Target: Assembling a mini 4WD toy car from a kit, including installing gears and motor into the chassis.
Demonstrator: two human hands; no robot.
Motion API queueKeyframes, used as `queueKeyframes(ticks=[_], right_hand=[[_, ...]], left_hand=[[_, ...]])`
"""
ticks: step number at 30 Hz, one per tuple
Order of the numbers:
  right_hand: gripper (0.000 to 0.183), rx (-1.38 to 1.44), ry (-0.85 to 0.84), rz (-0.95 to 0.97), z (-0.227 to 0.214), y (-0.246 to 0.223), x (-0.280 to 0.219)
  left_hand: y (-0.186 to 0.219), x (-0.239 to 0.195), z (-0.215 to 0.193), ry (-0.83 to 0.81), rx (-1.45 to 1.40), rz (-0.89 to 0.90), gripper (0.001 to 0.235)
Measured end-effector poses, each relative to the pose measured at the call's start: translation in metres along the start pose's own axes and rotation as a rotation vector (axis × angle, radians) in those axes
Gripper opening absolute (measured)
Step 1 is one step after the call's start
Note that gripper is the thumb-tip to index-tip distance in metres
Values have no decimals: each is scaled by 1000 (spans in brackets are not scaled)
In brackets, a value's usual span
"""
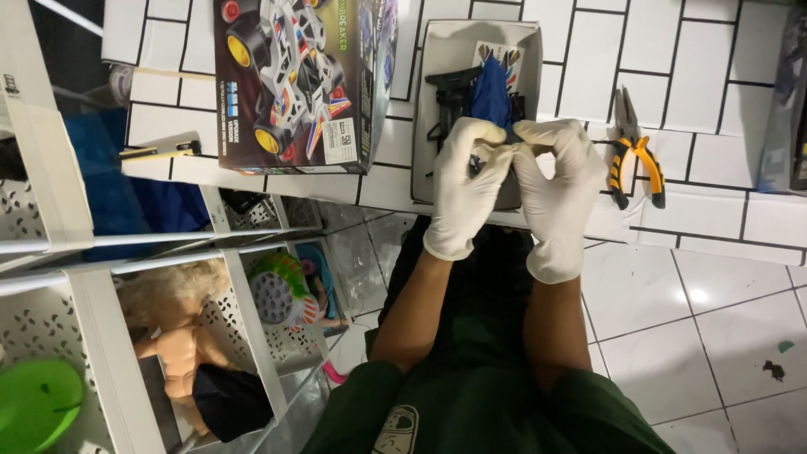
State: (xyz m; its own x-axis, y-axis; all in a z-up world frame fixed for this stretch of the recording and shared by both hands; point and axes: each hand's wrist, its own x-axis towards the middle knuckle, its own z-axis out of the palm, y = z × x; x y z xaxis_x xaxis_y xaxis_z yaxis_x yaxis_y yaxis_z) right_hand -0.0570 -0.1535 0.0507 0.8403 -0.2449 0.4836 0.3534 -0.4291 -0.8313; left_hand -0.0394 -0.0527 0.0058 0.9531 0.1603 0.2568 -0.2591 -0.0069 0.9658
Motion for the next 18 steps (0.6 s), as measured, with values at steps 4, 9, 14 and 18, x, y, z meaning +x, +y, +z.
queueKeyframes(ticks=[4, 9, 14, 18], right_hand=[[27, -13, 20, -25, -3, 12, 0], [26, -88, -104, -29, -10, 20, 7], [36, -157, -314, -26, -9, 8, 12], [16, -284, -345, -123, 2, 6, 9]], left_hand=[[5, -4, 7, -28, -6, 27, 18], [14, 9, -8, -49, -17, 108, 20], [18, 20, -51, 24, -19, 76, 13], [26, 23, -62, 37, -99, -18, 10]])
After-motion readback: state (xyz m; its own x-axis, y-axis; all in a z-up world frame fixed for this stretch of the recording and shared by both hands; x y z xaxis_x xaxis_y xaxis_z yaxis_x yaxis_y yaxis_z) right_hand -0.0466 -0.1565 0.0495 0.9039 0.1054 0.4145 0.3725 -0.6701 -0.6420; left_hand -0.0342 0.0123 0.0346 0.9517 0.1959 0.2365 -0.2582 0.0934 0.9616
